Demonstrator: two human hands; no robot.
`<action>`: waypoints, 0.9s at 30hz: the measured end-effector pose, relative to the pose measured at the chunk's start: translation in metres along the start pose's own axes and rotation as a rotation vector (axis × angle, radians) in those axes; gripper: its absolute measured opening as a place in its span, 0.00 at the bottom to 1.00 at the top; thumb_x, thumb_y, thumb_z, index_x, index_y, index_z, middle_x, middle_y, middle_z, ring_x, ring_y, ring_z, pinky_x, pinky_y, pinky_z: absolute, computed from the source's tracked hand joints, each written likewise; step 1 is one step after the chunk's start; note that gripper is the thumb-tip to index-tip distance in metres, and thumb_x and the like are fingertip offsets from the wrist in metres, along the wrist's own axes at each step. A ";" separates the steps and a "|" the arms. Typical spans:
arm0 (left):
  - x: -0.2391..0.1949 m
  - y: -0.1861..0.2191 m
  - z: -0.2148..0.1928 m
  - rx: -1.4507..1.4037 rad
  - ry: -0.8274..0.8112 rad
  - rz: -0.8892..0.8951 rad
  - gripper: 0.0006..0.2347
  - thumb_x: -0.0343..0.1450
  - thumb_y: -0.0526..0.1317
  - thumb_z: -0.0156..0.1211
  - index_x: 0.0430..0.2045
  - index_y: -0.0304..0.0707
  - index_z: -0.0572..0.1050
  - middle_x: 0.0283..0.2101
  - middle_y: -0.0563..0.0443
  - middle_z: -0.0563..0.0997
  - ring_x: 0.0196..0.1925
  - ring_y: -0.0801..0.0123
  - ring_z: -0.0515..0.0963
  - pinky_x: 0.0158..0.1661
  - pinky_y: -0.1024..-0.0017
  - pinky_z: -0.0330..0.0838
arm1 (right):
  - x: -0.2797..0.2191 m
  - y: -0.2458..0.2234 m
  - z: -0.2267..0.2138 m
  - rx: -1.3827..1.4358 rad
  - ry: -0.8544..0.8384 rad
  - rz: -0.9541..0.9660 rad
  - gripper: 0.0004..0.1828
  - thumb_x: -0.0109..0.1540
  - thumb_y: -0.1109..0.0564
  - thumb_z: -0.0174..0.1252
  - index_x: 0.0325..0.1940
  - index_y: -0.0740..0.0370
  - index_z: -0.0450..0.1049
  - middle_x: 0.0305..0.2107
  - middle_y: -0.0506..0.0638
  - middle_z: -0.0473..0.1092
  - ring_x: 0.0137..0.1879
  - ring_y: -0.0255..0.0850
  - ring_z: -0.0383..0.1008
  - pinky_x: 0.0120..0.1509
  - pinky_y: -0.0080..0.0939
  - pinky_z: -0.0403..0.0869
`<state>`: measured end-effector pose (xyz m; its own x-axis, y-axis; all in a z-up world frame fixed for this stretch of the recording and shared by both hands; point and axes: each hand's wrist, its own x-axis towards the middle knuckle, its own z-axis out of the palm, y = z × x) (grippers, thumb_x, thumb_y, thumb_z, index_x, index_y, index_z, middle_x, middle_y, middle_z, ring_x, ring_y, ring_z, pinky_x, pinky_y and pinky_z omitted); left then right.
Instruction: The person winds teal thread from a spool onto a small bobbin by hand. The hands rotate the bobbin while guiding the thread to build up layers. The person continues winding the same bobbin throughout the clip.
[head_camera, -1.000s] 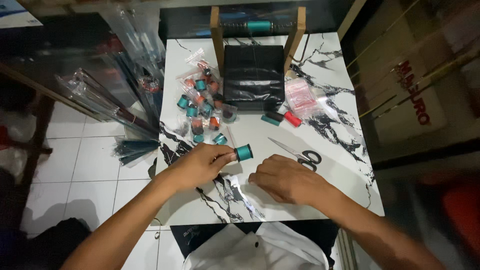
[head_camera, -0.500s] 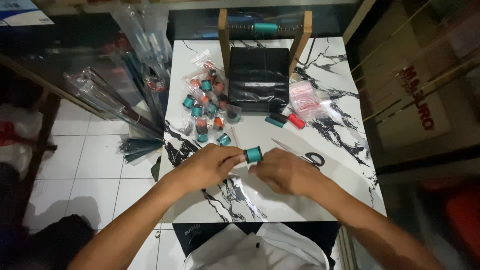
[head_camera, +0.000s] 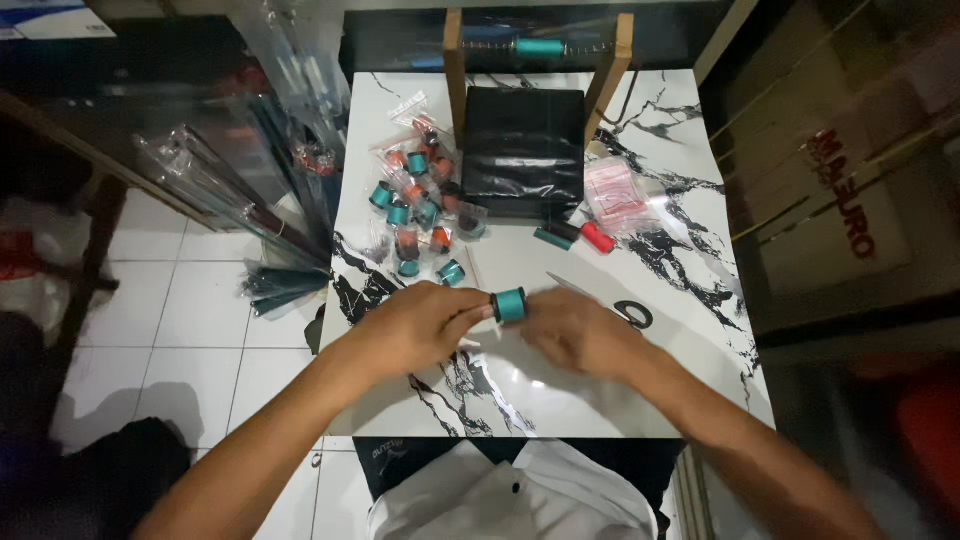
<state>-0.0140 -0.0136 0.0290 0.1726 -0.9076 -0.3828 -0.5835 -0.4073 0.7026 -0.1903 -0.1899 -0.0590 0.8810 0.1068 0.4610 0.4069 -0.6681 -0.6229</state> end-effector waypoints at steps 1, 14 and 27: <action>0.002 -0.008 0.004 0.000 -0.004 0.002 0.14 0.78 0.40 0.45 0.54 0.41 0.76 0.23 0.44 0.82 0.11 0.77 0.69 0.17 0.83 0.65 | 0.001 -0.014 -0.001 -0.001 0.002 0.004 0.05 0.63 0.63 0.58 0.40 0.60 0.79 0.28 0.56 0.74 0.35 0.54 0.75 0.42 0.53 0.73; -0.001 0.008 0.008 0.064 -0.033 0.129 0.15 0.78 0.41 0.43 0.51 0.39 0.77 0.39 0.36 0.84 0.39 0.47 0.85 0.41 0.59 0.79 | 0.015 0.030 -0.018 0.071 0.076 0.077 0.07 0.66 0.57 0.56 0.43 0.57 0.80 0.26 0.50 0.73 0.33 0.46 0.76 0.43 0.44 0.73; -0.004 0.004 0.007 0.171 -0.004 0.139 0.12 0.77 0.40 0.44 0.46 0.38 0.78 0.39 0.35 0.84 0.36 0.46 0.85 0.43 0.51 0.79 | 0.054 -0.014 -0.043 -0.171 0.055 0.045 0.06 0.67 0.61 0.56 0.38 0.59 0.78 0.20 0.55 0.67 0.28 0.53 0.70 0.37 0.52 0.69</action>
<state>-0.0226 -0.0111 0.0295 0.0777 -0.9533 -0.2918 -0.7277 -0.2543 0.6370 -0.1590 -0.2069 0.0019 0.8809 0.0363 0.4720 0.3161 -0.7872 -0.5295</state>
